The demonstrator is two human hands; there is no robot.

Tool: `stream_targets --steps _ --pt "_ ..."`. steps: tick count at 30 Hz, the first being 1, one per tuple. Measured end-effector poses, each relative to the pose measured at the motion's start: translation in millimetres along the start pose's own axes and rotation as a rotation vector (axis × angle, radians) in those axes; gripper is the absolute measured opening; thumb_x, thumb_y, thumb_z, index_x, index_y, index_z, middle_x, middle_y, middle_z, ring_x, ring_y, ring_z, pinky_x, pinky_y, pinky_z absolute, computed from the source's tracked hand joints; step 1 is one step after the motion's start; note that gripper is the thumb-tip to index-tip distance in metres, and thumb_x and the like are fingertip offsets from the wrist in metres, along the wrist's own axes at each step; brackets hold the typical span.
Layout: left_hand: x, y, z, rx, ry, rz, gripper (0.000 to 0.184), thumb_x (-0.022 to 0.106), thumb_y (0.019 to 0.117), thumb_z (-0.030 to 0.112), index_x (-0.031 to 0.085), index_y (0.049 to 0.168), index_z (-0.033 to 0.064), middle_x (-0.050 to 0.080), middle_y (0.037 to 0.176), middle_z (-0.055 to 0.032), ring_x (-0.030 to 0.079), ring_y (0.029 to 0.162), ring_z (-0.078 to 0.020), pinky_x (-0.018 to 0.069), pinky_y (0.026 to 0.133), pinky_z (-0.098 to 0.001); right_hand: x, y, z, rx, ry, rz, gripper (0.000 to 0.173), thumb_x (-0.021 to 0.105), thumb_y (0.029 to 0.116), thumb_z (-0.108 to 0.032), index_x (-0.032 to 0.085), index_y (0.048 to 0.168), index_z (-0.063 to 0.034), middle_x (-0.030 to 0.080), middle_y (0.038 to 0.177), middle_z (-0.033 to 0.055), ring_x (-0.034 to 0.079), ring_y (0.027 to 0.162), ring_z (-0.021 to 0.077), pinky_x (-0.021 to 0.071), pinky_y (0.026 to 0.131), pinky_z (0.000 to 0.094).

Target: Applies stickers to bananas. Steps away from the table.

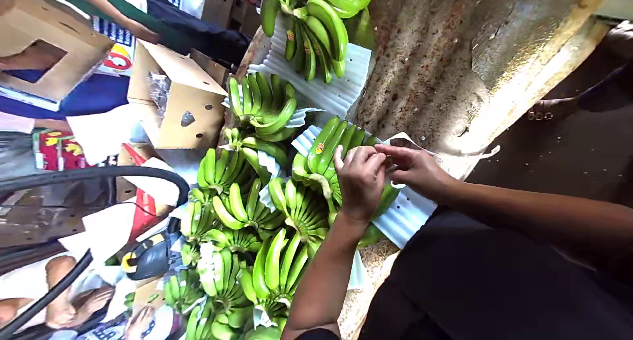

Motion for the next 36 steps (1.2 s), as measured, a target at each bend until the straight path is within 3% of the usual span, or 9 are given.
stream_targets --steps 5,10,14,19,23,26,29,32,36 --pt "-15.0 -18.3 5.3 0.113 0.134 0.165 0.012 0.068 0.0891 0.010 0.079 0.084 0.0125 0.078 0.100 -0.0079 0.069 0.114 -0.0359 0.0252 0.110 -0.0760 17.0 -7.8 0.4 0.161 0.192 -0.027 0.048 0.054 0.1017 -0.005 0.048 0.149 -0.0057 0.060 0.135 0.0121 0.060 0.118 0.0161 0.0484 0.099 0.0341" --pt "-0.8 -17.3 -17.7 -0.027 -0.086 -0.121 0.012 0.071 0.0829 0.003 0.078 0.093 0.0043 0.076 0.100 -0.0111 0.072 0.101 -0.0291 0.0319 0.108 -0.0721 28.8 -14.5 8.3 0.019 -0.016 -0.095 0.060 0.052 0.1059 -0.026 0.034 0.156 0.0006 0.053 0.148 0.0170 0.051 0.136 0.0184 0.0393 0.115 0.0344" --pt "5.6 -19.5 -17.0 0.046 -0.080 -0.158 0.004 0.072 0.0818 0.002 0.074 0.080 0.0050 0.074 0.088 -0.0097 0.073 0.091 -0.0274 0.0326 0.106 -0.0740 32.1 -15.5 17.0 -0.006 -0.098 -0.108 0.060 0.050 0.1066 -0.032 0.037 0.155 0.0005 0.052 0.150 0.0167 0.048 0.140 0.0185 0.0358 0.118 0.0347" --pt "3.7 -32.0 -7.5 0.283 -0.087 0.040 0.014 0.067 0.0896 0.003 0.072 0.077 0.0045 0.077 0.094 -0.0118 0.074 0.103 -0.0277 0.0383 0.113 -0.0618 17.6 -9.1 36.1 0.180 0.278 0.046 0.055 0.028 0.1115 -0.043 0.053 0.144 -0.0061 0.059 0.141 0.0085 0.055 0.129 0.0175 0.0431 0.107 0.0416" --pt "20.2 -1.2 -55.2 0.034 -0.368 -0.409 0.009 0.067 0.0940 0.004 0.072 0.098 -0.0035 0.074 0.102 -0.0143 0.071 0.100 -0.0228 0.0552 0.098 -0.0431 -41.9 0.4 47.1 0.047 0.613 0.486 0.031 0.045 0.1075 -0.009 0.054 0.137 -0.0065 0.068 0.114 0.0038 0.068 0.088 0.0105 0.0579 0.078 0.0288" --pt "57.8 14.6 -121.9 -0.157 -0.078 -0.830 0.014 0.062 0.0993 0.003 0.066 0.110 -0.0052 0.070 0.105 -0.0234 0.068 0.101 -0.0393 0.0522 0.093 -0.0597 -76.9 -11.5 32.8 -0.038 0.746 0.653 0.054 0.047 0.1016 0.007 0.042 0.149 -0.0193 0.062 0.113 0.0027 0.066 0.082 0.0094 0.0586 0.072 0.0251" --pt "105.2 -1.5 -170.6 -0.126 0.249 -1.208 0.019 0.061 0.0990 0.004 0.066 0.115 -0.0033 0.069 0.109 -0.0273 0.066 0.106 -0.0479 0.0490 0.092 -0.0687 -73.4 -20.7 20.4 -0.041 0.668 0.590 0.048 0.049 0.0978 0.010 0.052 0.140 -0.0128 0.064 0.108 0.0038 0.068 0.081 0.0125 0.0604 0.071 0.0287" --pt "129.3 -17.3 -178.6 -0.103 0.511 -1.372 0.023 0.062 0.0976 0.007 0.068 0.120 0.0030 0.069 0.117 -0.0257 0.064 0.114 -0.0477 0.0488 0.093 -0.0692 -49.3 -22.4 20.8 -0.019 0.416 0.404 0.035 0.054 0.1004 -0.001 0.057 0.136 -0.0051 0.065 0.115 0.0056 0.066 0.089 0.0117 0.0581 0.078 0.0290" --pt "129.4 -11.7 -168.8 -0.216 0.688 -1.261 0.038 0.053 0.1016 0.004 0.053 0.140 0.0032 0.066 0.121 -0.0296 0.064 0.114 -0.0511 0.0504 0.090 -0.0683 -40.4 -20.5 27.3 -0.026 0.308 0.369 0.029 0.052 0.1043 -0.005 0.064 0.130 -0.0007 0.069 0.115 0.0075 0.067 0.094 0.0112 0.0566 0.083 0.0281"
Point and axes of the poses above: each hand's wrist, its own y-axis towards the middle knuckle, its own x-axis out of the palm, z = x × y, the point moved 9 cm from there along y, towards the middle knuckle
